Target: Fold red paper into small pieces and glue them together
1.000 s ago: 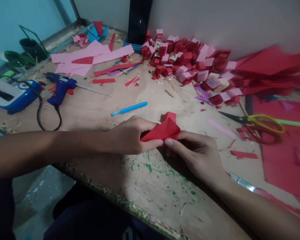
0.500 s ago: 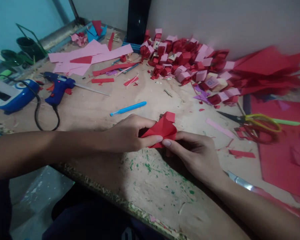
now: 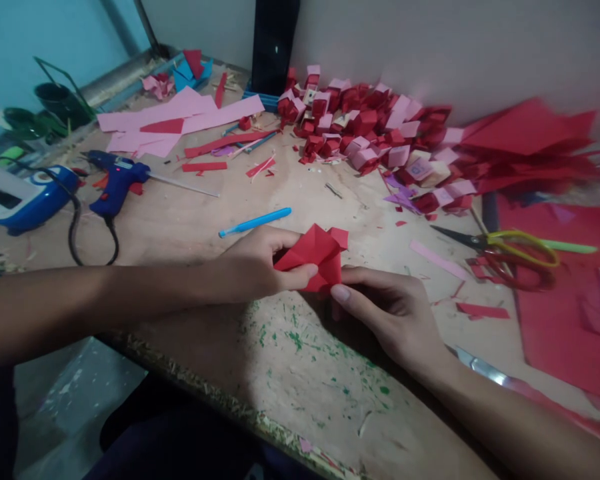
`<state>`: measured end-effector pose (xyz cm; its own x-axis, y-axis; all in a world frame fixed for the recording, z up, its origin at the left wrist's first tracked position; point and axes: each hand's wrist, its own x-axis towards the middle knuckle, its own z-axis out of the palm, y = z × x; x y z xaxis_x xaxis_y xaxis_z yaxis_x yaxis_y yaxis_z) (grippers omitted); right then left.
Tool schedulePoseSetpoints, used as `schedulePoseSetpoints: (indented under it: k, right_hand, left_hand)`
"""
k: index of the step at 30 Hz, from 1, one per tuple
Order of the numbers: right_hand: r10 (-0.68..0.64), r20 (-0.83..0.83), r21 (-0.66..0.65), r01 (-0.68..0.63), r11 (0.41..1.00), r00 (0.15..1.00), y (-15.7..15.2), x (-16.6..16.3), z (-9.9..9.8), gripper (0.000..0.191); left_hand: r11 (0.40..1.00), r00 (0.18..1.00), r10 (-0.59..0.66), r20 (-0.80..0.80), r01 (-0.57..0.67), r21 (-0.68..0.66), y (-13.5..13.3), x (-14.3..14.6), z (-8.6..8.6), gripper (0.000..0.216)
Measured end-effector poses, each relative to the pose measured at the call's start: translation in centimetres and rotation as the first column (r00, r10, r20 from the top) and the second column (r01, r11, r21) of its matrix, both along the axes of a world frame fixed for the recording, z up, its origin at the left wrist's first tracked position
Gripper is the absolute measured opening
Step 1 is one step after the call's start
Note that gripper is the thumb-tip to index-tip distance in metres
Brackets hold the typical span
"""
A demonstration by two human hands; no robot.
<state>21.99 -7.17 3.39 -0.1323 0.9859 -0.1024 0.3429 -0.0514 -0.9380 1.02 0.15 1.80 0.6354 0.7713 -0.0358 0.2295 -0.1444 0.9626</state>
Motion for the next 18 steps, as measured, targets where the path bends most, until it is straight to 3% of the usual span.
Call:
schedulePoseSetpoints:
  k: [13,18]
  right_hand:
    - [-0.064,-0.025,-0.071,0.062,0.996,0.998,-0.03,-0.31,-0.43,0.030]
    - [-0.063,0.010,-0.046,0.063,0.997,0.998,0.03,-0.37,-0.29,0.032]
  left_hand:
    - [0.997,0.999,0.034,0.038,-0.031,-0.076,0.21,0.00,-0.57,0.016]
    - [0.990,0.996,-0.037,0.079,0.047,-0.133,0.03,-0.15,0.09,0.014]
